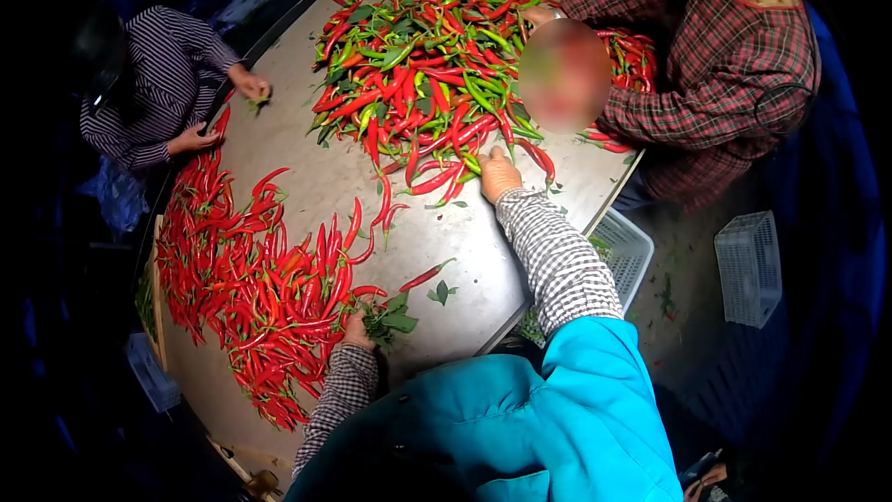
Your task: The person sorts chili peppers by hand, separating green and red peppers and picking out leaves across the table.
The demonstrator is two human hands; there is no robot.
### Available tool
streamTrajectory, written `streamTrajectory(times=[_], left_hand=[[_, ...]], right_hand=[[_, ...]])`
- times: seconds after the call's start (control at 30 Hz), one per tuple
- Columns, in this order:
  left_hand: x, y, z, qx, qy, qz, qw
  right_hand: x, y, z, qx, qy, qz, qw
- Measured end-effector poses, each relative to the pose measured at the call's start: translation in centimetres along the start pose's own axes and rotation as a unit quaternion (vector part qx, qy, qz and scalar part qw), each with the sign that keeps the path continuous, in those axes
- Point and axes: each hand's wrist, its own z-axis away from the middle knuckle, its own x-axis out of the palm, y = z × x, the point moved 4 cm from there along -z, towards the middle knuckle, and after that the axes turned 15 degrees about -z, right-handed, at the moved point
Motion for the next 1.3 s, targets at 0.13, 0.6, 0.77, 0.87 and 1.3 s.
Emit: streamTrajectory(times=[0.13, 0.6, 0.77, 0.87, 1.3], left_hand=[[3.7, 0.1, 1.9, -0.013, -0.082, -0.091, 0.992], [9.5, 0.6, -2.3, 0.287, -0.046, -0.483, 0.826], [12.4, 3.2, 0.6, 0.218, 0.051, -0.773, 0.594], [12.1, 3.0, 0.4, 0.234, 0.056, -0.767, 0.595], [-1.8, 2.4, 1.1, 0.261, 0.163, -0.615, 0.726]], right_hand=[[0.7, -0.8, 2.2, -0.058, -0.067, 0.069, 0.994], [-15.3, 9.3, 21.8, 0.227, -0.001, 0.037, 0.973], [-15.4, 7.9, 16.4, 0.061, 0.163, -0.024, 0.984], [-12.4, 6.4, 9.2, 0.036, 0.178, -0.127, 0.975], [1.8, -1.6, 8.6, -0.093, -0.186, -0.144, 0.968]])
